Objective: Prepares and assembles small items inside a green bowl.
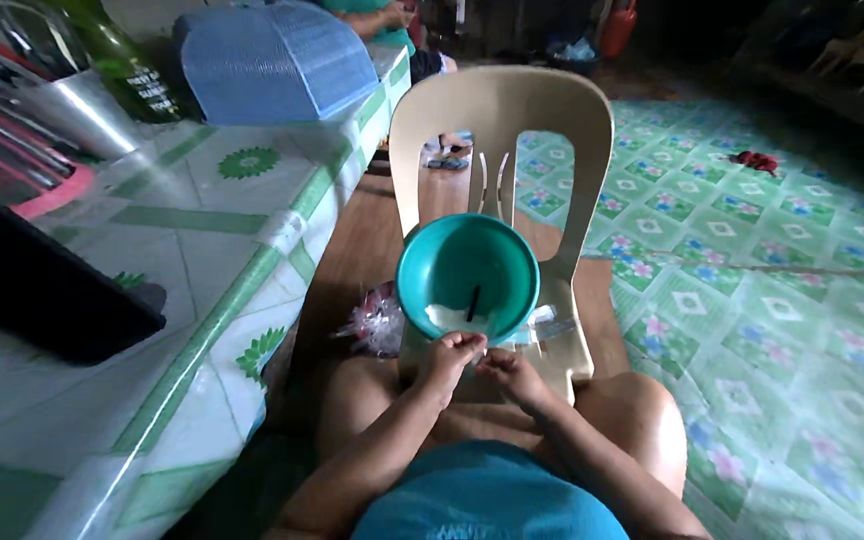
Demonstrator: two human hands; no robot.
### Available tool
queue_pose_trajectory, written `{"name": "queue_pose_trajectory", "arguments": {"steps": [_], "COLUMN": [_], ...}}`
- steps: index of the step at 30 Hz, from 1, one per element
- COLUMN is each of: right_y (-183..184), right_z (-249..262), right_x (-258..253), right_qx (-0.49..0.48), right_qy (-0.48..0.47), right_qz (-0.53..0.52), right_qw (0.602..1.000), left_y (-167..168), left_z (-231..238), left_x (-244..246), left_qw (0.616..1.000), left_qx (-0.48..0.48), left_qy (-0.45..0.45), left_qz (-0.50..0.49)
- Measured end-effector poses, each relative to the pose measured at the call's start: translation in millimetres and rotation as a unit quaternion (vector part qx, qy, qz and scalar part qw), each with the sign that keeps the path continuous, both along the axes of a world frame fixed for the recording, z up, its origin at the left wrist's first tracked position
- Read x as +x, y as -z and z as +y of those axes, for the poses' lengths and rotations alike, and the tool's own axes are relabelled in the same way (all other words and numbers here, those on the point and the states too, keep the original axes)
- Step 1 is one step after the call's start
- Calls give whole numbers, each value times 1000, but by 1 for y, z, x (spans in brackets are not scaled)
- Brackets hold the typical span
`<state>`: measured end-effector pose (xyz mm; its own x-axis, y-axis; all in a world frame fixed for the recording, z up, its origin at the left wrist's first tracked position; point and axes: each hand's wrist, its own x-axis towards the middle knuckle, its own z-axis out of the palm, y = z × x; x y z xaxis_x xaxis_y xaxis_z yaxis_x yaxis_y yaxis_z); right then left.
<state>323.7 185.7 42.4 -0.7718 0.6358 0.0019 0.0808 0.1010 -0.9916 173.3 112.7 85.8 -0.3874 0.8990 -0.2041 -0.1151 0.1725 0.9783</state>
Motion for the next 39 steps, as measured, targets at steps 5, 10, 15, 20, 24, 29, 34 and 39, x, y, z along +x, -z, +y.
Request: {"name": "queue_pose_trajectory", "arguments": {"steps": [5, 10, 15, 20, 24, 29, 34, 39], "right_y": [-7, -35, -45, -62, -82, -82, -41, -21], "right_z": [4, 22, 32, 36, 51, 101, 135, 148], "right_x": [4, 16, 17, 15, 2, -46, -88, -101], "right_qx": [89, 278, 336, 381, 384, 418, 526, 602], "right_qy": [152, 164, 105, 54, 73, -45, -150, -197], "right_qz": [69, 102, 68, -3, 26, -241, -406, -392], "right_qw": [982, 941, 933, 923, 920, 875, 732, 667], "left_y": [-4, -11, -7, -1, -1, 7, 17, 34], "left_z": [0, 1, 2, -1, -6, -21, -40, -45], "left_x": [-4, -3, -4, -11, -34, -76, -96, -103], "left_qw": [1000, 997, 990, 962, 916, 898, 887, 880], "left_qx": [6, 2, 15, 73, 151, 227, 260, 286], "left_qy": [-1, 4, 14, 18, -60, -170, -203, -236], "left_qz": [9, 75, 137, 264, 366, 337, 324, 296]}}
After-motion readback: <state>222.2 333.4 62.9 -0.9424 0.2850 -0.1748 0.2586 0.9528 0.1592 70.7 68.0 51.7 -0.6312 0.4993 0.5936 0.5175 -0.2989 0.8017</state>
